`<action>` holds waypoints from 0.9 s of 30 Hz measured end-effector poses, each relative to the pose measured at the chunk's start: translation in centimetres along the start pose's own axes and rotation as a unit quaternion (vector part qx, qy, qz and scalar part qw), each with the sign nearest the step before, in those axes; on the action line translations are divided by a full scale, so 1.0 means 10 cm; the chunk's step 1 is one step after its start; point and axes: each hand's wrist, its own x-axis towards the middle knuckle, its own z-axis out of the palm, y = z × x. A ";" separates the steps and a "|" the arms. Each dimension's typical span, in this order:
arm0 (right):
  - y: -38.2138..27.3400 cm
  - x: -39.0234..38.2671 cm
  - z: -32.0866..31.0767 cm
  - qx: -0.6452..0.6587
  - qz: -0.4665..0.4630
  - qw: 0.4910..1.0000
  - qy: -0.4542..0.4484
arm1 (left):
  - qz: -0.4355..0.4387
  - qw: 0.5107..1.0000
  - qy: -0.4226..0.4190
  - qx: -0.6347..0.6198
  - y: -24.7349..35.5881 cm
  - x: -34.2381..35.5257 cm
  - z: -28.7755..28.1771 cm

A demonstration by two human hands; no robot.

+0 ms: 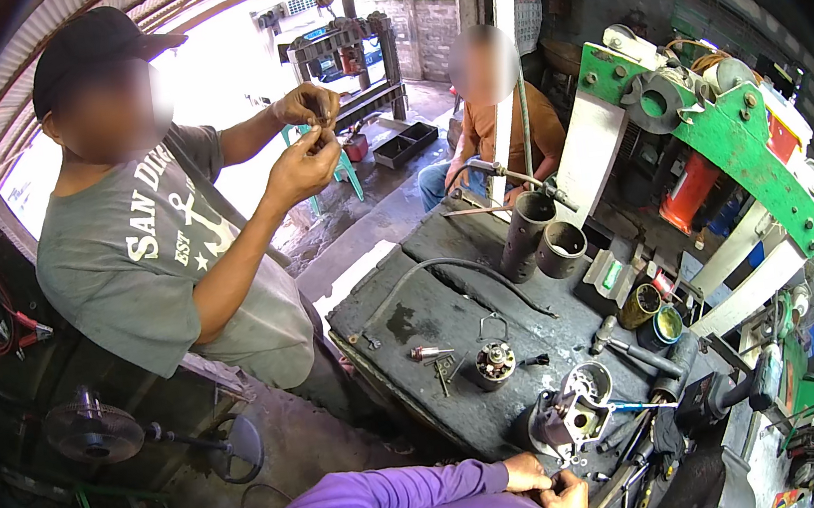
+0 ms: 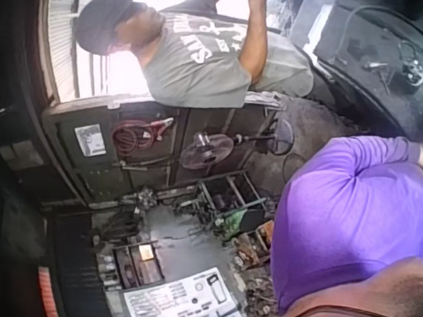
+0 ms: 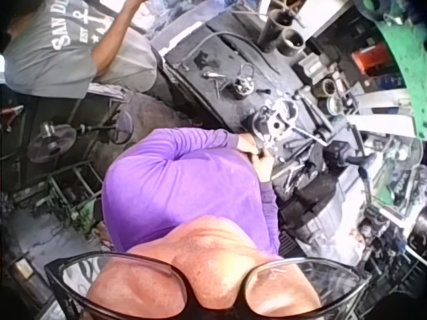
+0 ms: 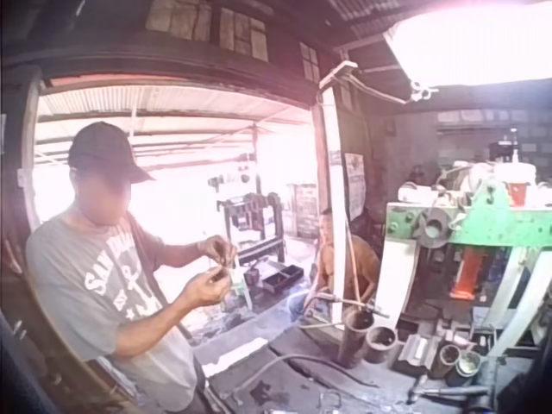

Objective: The person is working on a small engine component, using a wrench to tighten bolts and a hammer to tap parts into place. They also use a grinding wheel to smooth a small metal piece.

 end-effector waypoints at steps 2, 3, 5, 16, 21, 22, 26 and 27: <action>-0.06 -0.02 -0.02 -0.017 0.015 1.000 -0.006 | 0.005 1.000 0.026 0.014 -0.04 0.02 0.01; -0.10 -0.03 -0.03 -0.042 0.037 0.998 -0.011 | 0.003 1.000 0.025 0.015 -0.06 0.03 0.02; -0.15 -0.03 -0.05 -0.042 0.006 0.999 -0.003 | 0.032 0.999 0.027 0.020 -0.08 0.05 0.02; 0.11 -0.10 -0.10 0.062 0.114 0.991 0.020 | 0.087 0.996 -0.015 -0.026 0.14 -0.13 0.02; 0.05 -0.12 -0.20 0.423 0.335 0.841 -0.044 | 0.460 0.838 0.080 0.283 0.33 -0.15 0.02; 0.03 -0.12 -0.24 0.442 0.362 0.819 -0.051 | 0.481 0.826 0.083 0.281 0.36 -0.14 0.04; -0.02 -0.14 -0.35 0.514 0.425 0.742 -0.065 | 0.459 0.849 0.082 0.248 0.37 -0.18 0.08; -0.02 -0.15 -0.37 0.526 0.427 0.733 -0.063 | 0.434 0.869 0.090 0.221 0.36 -0.20 0.10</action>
